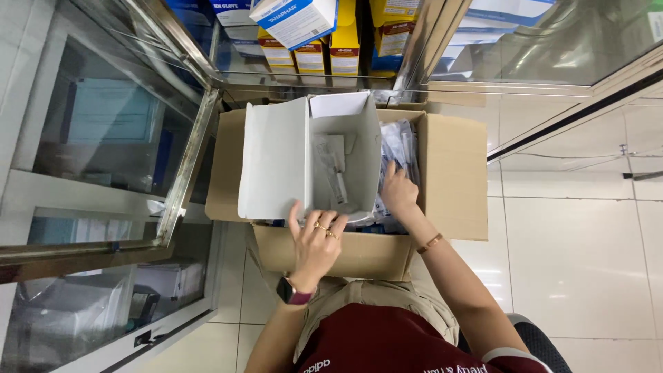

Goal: The person sorts and organizes medical syringes from one container into another box.

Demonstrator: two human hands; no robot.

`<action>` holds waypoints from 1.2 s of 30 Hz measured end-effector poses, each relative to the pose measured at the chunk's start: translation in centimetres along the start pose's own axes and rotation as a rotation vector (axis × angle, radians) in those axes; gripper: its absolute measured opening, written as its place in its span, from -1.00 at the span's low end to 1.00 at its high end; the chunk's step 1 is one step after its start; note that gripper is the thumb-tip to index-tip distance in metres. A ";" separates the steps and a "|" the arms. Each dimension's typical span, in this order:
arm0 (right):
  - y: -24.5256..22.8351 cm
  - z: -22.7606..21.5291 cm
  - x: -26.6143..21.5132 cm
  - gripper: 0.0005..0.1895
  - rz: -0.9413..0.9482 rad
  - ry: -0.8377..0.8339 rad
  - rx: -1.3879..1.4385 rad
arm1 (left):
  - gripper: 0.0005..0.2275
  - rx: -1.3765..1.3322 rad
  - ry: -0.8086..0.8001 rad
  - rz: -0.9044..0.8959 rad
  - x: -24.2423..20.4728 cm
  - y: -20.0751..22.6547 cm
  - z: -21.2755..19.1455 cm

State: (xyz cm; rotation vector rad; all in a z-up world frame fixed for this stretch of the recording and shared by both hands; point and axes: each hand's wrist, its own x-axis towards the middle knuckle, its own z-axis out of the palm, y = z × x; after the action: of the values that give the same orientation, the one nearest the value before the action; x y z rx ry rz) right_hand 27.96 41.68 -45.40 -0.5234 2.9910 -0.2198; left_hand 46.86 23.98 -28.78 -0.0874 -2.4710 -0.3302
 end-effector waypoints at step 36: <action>-6.9 -29.0 -3.8 -0.80 -0.336 0.077 1.322 | -0.68 -0.095 -0.074 0.038 2.0 -1.7 -2.2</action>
State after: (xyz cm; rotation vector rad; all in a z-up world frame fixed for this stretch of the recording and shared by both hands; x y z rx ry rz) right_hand 30.34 40.23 -15.52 -0.7499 2.0500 -1.9815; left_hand 46.37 21.75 -26.23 -0.1900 -2.5226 -0.4356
